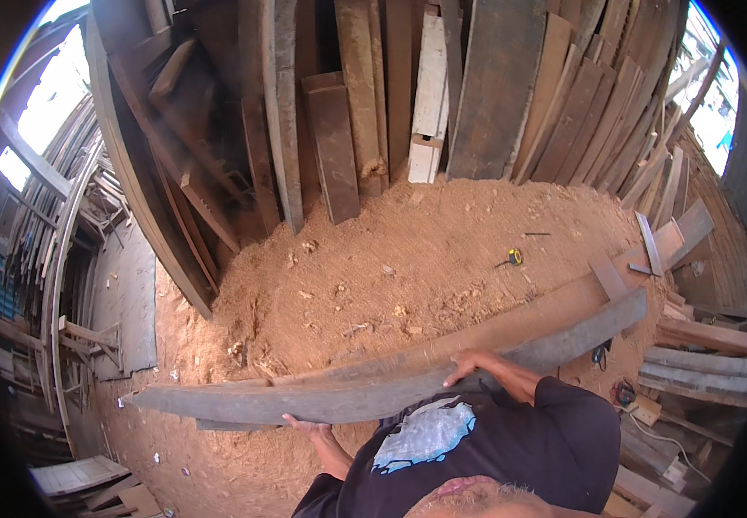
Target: The person measures a long wooden plank with a tape measure and marks it. Then, using a circular saw, the person cuts the plank along the marked line. The person handles the plank and saw throughout the process.
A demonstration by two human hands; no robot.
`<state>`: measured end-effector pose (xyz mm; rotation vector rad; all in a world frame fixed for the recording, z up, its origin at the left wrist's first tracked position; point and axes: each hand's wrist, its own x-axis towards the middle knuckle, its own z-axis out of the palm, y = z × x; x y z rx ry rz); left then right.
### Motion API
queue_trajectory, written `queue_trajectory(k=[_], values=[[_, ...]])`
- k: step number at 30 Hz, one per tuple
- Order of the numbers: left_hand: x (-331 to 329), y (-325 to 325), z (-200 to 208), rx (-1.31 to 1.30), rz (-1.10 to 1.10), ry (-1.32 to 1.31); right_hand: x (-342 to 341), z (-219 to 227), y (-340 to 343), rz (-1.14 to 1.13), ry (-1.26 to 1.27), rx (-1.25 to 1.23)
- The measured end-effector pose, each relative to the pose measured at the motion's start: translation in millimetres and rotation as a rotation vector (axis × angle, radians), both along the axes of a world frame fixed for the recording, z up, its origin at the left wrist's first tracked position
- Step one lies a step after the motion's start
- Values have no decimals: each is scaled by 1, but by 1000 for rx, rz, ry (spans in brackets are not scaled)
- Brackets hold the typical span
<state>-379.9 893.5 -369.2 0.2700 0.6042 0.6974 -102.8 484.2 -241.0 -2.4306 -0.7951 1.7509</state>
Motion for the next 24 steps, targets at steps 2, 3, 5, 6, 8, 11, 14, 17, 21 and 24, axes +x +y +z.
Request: queue_trajectory(k=[2, 3, 5, 6, 8, 11, 14, 17, 21, 24], values=[[-4, -1, 0, -5, -5, -46, -9, 0, -6, -33, -12, 34], [-7, -2, -2, -6, -7, -69, -14, -3, -10, -49, -18, 53], [-12, -4, -3, 11, -22, 14, -25, -7, -16, -61, -28, 33], [-14, -4, -3, 21, -28, 52, -29, -6, -17, -67, -36, 24], [-20, -10, -2, 28, -53, 43, -36, 7, -22, -81, -5, 6], [-20, -20, 0, 14, -86, 19, -46, 9, -38, -110, -6, 25], [-23, -39, 9, -19, -114, 59, -61, 3, -62, -162, -29, 31], [-38, -56, 11, -37, -144, 22, -82, -9, -85, -198, -19, 15], [-42, -85, 15, -51, -195, 174, -107, -25, -121, -273, 81, -52], [-75, -78, 0, 84, -331, 151, -126, 5, -128, -305, 62, -64]])
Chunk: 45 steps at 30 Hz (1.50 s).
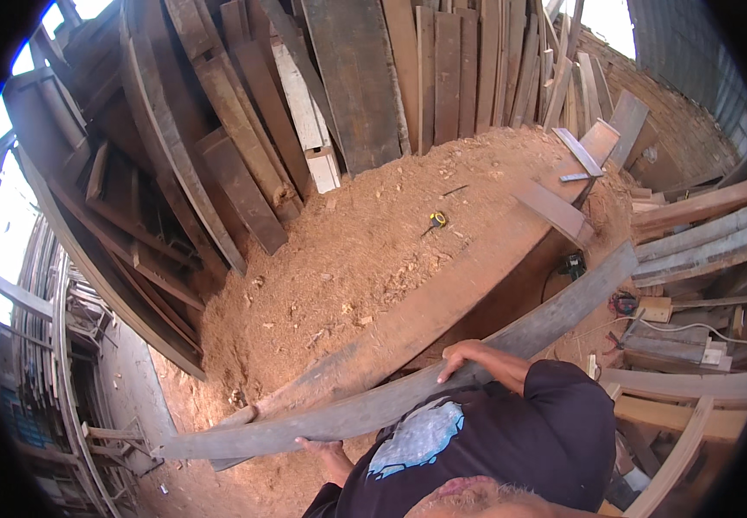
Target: The person measures a long wooden plank with a tape measure and marks it. Then, using a circular saw, the person cuts the plank along the marked line. The person handles the plank and saw throughout the process.
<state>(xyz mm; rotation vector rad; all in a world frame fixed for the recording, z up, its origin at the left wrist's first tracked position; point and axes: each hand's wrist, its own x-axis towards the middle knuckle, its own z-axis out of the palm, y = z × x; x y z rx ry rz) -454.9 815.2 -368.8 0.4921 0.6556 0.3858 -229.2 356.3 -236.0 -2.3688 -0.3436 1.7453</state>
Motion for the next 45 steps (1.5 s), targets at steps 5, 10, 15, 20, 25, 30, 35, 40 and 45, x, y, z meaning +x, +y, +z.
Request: queue_trajectory(k=[5, 10, 15, 20, 25, 30, 35, 40, 45], values=[[18, -19, 16, -44, 100, 81, -20, -6, -16, -25, -37, 38], [7, -12, 15, -92, 82, 20, -35, -25, -13, -9, -78, 31], [0, -8, 9, -75, 191, -41, -46, -16, -16, 28, -104, 36], [-15, 28, 21, -89, 230, -141, -64, -12, -11, -15, -150, 34], [-23, 42, 10, -133, 188, -167, -88, -12, -4, -8, -254, 5], [-56, 40, 7, -41, 237, -241, -117, -2, 3, 55, -342, -1], [-73, 47, 76, 52, 273, -217, -138, -17, 23, 29, -440, 78], [-84, 91, 103, 214, 385, -226, -143, -34, 62, 40, -447, 168], [-104, 118, 148, 331, 427, -255, -146, -29, 106, 41, -454, 245]])
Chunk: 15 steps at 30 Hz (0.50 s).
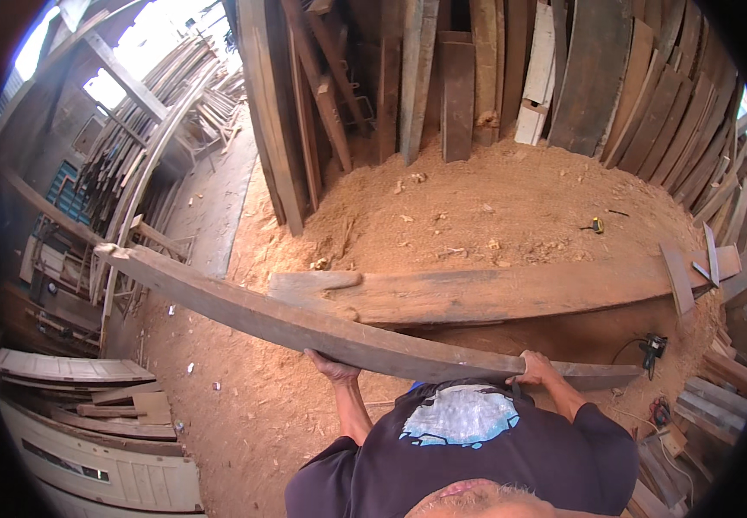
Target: The person measures a long wooden plank with a tape measure and marks it. Then, using a circular saw, the person cuts the plank along the marked line. The person handles the plank and saw throughout the process.
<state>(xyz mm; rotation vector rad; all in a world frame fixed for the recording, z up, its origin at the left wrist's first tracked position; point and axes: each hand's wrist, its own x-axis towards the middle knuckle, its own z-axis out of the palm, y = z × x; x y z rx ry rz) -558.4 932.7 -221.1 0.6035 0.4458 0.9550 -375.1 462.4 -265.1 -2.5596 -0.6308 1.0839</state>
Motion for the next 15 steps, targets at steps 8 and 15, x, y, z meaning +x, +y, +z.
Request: queue_trajectory(k=[8, 15], values=[[-4, -11, 112, 71, 10, -30, -8, -24, 38, 10, -116, 83], [24, -20, 164, 261, -73, -173, -13, 22, 58, -9, -231, 213]])
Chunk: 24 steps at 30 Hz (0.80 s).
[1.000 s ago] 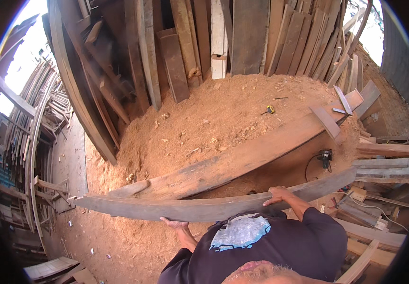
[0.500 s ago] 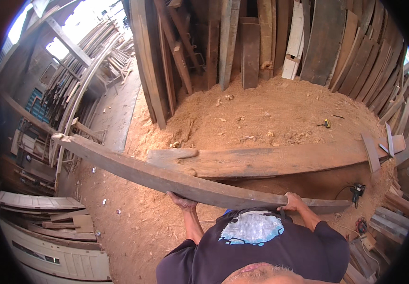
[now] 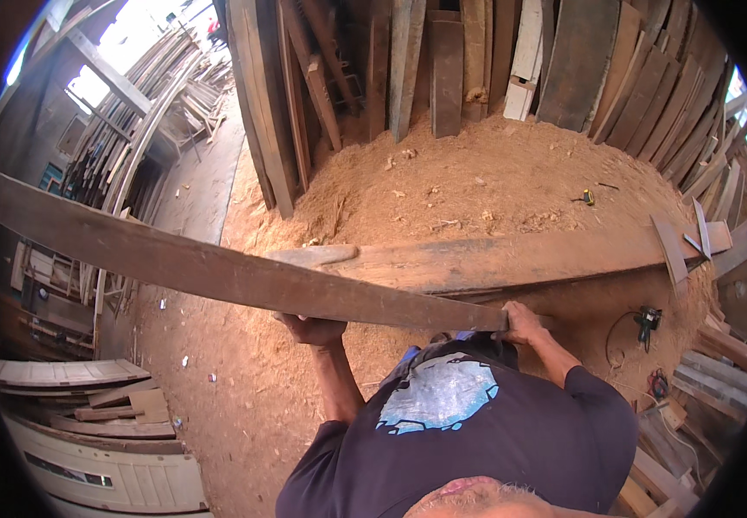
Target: The person measures a long wooden plank with a tape measure and marks it. Then, using a circular saw, the person cuts the plank along the marked line. The person handles the plank and saw throughout the process.
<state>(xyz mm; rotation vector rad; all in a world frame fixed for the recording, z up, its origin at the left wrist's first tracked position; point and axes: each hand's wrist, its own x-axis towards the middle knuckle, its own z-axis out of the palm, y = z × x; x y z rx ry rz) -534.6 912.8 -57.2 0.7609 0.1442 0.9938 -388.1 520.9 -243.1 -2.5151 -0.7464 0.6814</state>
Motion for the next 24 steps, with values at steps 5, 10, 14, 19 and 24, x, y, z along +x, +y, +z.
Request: queue_trajectory(k=[5, 10, 14, 19, 24], values=[[50, -21, 37, 247, -542, -395, -7, 11, -25, -101, -98, 4], [94, -68, 69, 418, -711, -440, -32, 15, -59, -295, -182, 62], [127, -111, 91, 360, -927, -460, -45, 8, -93, -487, -207, 109], [139, -185, 133, 459, -955, -503, -52, 32, -131, -612, -207, 185], [123, -256, 162, 434, -902, -377, -54, 73, -183, -667, -79, 62]])
